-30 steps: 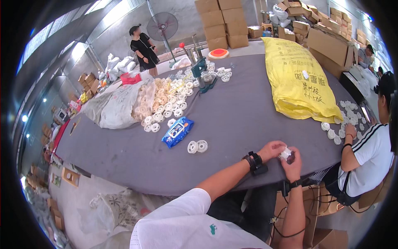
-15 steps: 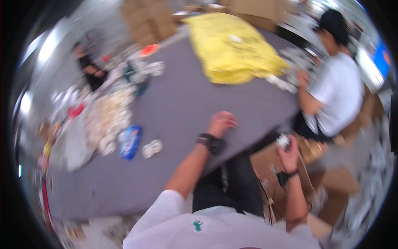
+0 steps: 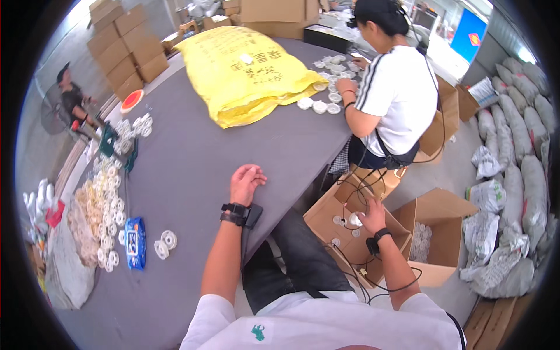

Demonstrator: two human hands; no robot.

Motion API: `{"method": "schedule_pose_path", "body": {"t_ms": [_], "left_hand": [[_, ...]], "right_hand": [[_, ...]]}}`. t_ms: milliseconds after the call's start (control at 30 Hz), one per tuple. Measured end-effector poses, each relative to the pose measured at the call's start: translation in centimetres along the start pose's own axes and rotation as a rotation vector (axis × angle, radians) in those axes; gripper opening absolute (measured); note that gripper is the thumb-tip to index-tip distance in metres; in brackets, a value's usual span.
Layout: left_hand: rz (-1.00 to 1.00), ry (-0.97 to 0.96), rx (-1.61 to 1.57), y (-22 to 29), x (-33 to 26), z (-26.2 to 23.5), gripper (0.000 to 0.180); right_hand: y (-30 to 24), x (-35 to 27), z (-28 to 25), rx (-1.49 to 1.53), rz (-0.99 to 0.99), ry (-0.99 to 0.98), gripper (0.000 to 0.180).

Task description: Assembling and inspecting small white plastic gear-like components at a production table.

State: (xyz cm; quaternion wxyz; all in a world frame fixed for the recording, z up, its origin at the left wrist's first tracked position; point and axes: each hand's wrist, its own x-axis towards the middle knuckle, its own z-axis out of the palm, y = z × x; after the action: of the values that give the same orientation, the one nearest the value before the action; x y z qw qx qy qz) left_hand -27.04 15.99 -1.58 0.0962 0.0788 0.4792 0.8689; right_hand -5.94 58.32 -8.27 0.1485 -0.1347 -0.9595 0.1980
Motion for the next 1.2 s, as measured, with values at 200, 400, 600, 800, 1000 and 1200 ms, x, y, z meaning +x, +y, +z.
{"method": "schedule_pose_path", "body": {"t_ms": [200,400,600,800,1000,1200], "left_hand": [[0.014,-0.014,-0.028,0.1,0.0,-0.2,0.016],[-0.025,0.016,0.003,-0.4,-0.6,0.0,0.014],[0.018,-0.023,0.152,-0.4,0.4,0.4,0.013],[-0.007,-0.005,0.158,0.3,0.5,-1.3,0.018],[-0.049,-0.095,0.248,0.2,0.7,-0.7,0.021],[-0.116,-0.012,0.43,0.5,0.8,0.7,0.02]], "right_hand": [[-5.9,3.9,-1.8,0.23,-0.186,0.029,0.035],[-11.4,6.9,-4.5,0.264,-0.358,0.019,0.033],[-6.8,8.0,-5.0,0.303,-0.207,0.022,0.027],[4.4,4.6,-0.6,0.331,0.12,-0.09,0.025],[17.2,-5.5,5.8,0.252,0.458,-0.214,0.023],[24.7,-17.3,12.4,-0.222,0.427,-0.662,0.027]]}}
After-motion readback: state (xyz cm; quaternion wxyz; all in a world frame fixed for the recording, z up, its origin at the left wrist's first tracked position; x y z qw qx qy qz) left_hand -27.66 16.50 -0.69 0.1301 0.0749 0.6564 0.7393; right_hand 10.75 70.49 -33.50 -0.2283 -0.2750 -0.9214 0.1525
